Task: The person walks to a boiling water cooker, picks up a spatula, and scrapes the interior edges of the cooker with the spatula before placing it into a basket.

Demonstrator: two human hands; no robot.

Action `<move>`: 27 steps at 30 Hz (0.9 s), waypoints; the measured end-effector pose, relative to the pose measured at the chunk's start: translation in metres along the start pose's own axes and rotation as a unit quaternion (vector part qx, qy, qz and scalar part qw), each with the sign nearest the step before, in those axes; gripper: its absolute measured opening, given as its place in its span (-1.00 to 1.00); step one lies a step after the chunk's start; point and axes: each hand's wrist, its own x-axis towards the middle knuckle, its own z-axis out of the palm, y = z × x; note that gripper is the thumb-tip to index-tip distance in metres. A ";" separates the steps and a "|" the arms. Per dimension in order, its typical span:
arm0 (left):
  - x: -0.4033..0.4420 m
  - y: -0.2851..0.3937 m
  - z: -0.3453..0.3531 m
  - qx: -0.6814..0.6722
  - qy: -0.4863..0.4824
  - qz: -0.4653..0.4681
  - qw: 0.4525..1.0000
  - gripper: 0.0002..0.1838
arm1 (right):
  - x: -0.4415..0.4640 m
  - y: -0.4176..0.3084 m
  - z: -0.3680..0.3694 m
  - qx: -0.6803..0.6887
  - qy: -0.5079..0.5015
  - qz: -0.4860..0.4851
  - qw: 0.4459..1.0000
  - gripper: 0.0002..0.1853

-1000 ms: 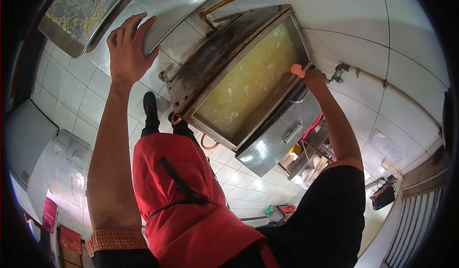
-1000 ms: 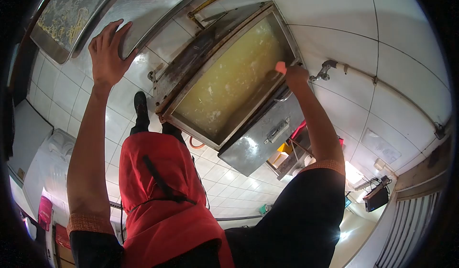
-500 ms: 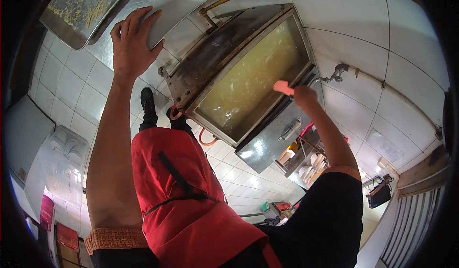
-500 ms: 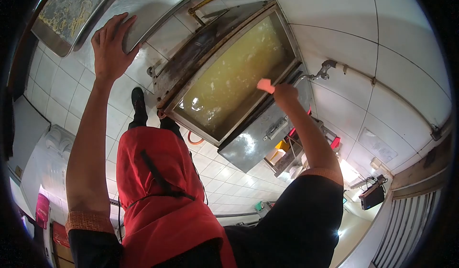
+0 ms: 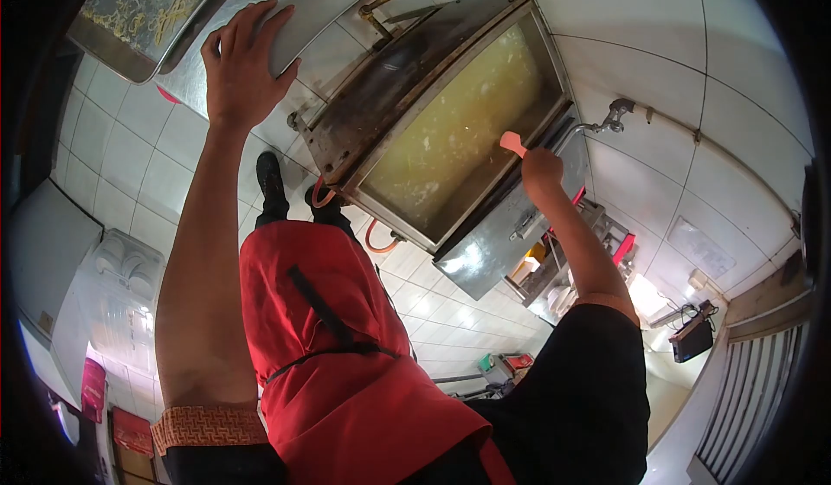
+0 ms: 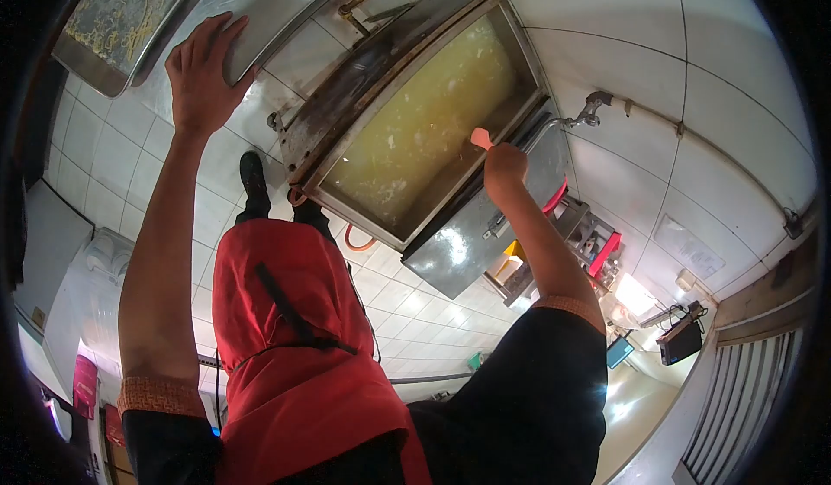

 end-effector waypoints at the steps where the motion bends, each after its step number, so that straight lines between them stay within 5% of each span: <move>1: -0.001 0.000 0.000 -0.001 0.000 0.000 1.000 -0.27 | -0.005 -0.004 0.002 0.008 -0.005 -0.008 1.000 -0.88; 11: 0.000 -0.003 0.000 -0.019 0.024 0.015 0.999 -0.28 | -0.112 -0.111 0.011 0.076 -0.129 -0.101 0.984 -0.81; 19: -0.001 -0.001 -0.002 -0.019 0.011 0.028 0.999 -0.27 | -0.148 -0.126 0.069 0.381 -0.118 -0.078 0.914 -0.75; 20: -0.001 0.000 -0.004 -0.021 0.007 0.031 0.999 -0.27 | -0.159 -0.120 0.057 0.426 -0.092 -0.064 0.898 -0.59; 27: 0.002 0.008 -0.003 -0.002 0.015 0.052 0.999 -0.25 | -0.189 -0.135 0.076 0.478 0.007 0.157 0.864 -0.57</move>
